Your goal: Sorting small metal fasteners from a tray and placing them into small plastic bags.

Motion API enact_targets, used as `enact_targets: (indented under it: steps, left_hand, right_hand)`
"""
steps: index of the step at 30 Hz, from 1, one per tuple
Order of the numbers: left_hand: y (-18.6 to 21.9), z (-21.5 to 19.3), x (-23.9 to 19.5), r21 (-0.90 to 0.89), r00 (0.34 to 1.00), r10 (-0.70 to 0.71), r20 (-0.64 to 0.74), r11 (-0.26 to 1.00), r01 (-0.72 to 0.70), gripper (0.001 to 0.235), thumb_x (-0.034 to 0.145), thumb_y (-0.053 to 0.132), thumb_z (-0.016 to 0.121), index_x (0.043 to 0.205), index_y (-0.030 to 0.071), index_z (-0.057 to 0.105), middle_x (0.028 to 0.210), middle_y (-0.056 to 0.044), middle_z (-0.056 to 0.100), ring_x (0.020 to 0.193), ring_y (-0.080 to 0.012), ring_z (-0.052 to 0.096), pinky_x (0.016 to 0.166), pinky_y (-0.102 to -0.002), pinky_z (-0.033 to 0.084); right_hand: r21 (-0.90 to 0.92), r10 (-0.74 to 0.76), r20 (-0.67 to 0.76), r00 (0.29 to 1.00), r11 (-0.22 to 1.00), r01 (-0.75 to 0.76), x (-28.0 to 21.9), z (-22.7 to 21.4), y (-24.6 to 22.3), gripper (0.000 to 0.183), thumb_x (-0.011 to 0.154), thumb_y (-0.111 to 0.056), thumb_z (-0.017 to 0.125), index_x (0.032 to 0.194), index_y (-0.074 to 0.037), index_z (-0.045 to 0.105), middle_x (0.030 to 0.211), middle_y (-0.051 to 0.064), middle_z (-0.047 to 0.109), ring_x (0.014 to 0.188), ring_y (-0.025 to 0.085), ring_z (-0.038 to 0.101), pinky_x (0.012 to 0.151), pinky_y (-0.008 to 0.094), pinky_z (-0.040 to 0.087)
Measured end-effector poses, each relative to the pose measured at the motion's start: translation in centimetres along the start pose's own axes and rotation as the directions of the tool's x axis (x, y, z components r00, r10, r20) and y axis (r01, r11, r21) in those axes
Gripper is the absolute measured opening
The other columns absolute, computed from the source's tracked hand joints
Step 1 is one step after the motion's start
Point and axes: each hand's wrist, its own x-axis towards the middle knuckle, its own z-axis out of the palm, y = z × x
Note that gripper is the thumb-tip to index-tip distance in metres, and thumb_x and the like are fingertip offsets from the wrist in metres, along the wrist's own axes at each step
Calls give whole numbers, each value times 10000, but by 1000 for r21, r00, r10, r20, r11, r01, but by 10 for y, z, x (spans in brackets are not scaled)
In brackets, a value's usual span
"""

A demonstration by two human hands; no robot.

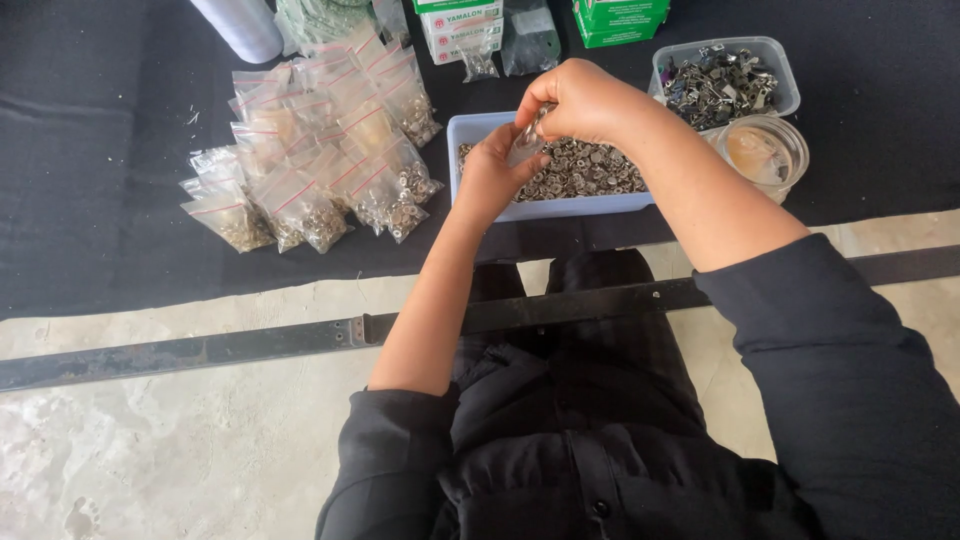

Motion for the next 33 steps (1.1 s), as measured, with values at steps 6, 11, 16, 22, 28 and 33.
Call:
enact_targets:
  steps: [6,11,16,22,28,33]
  left_hand:
    - [-4,1,1,10,1000,-23,-11,1000,23,495,855,384,790,1270,152,651,1110,16,775,1005,-161,713,856,-328,502]
    - [-9,3,4,15,1000,-26,-12,1000,27,503,849,391,792,1273,159,648,1108,18,771,984,-157,704,838,-331,495]
    - [-12,4,5,26,1000,-24,-18,999,24,503,845,399,796,1262,158,652,1127,9,770,1037,-165,713,868,-335,502]
    - [-6,2,3,20,999,-37,-7,999,38,484,853,385,787,1259,159,648,1059,20,774,957,-152,706,824,-326,503]
    - [-12,4,5,38,999,-34,-12,999,34,495,854,390,785,1270,161,646,1162,-4,773,1097,-184,721,884,-345,510]
    - [-14,4,6,42,1000,-30,-9,999,30,472,858,391,781,1248,163,647,1164,5,759,1086,-177,711,862,-345,505]
  right_hand:
    - [7,-62,-52,997,998,62,6,6,9,212,856,-39,723,976,-193,804,955,-5,698,824,150,597,762,346,469]
    - [-7,-43,-69,997,999,43,5,5,7,174,861,-67,745,945,-207,804,964,-5,719,829,144,599,743,340,463]
    - [22,-94,-67,993,995,96,3,6,8,178,870,-51,723,970,-168,813,1001,9,766,895,143,665,805,339,505]
    - [26,-60,-82,995,998,62,3,7,11,153,886,-70,736,945,-186,815,918,8,727,781,140,588,724,327,458]
    - [41,-109,-73,991,993,113,7,10,14,201,876,-30,728,972,-182,818,970,-3,752,817,117,624,748,320,490]
    - [54,-97,-61,993,993,100,6,10,13,218,887,-3,714,1001,-163,807,990,-7,756,856,115,647,771,308,499]
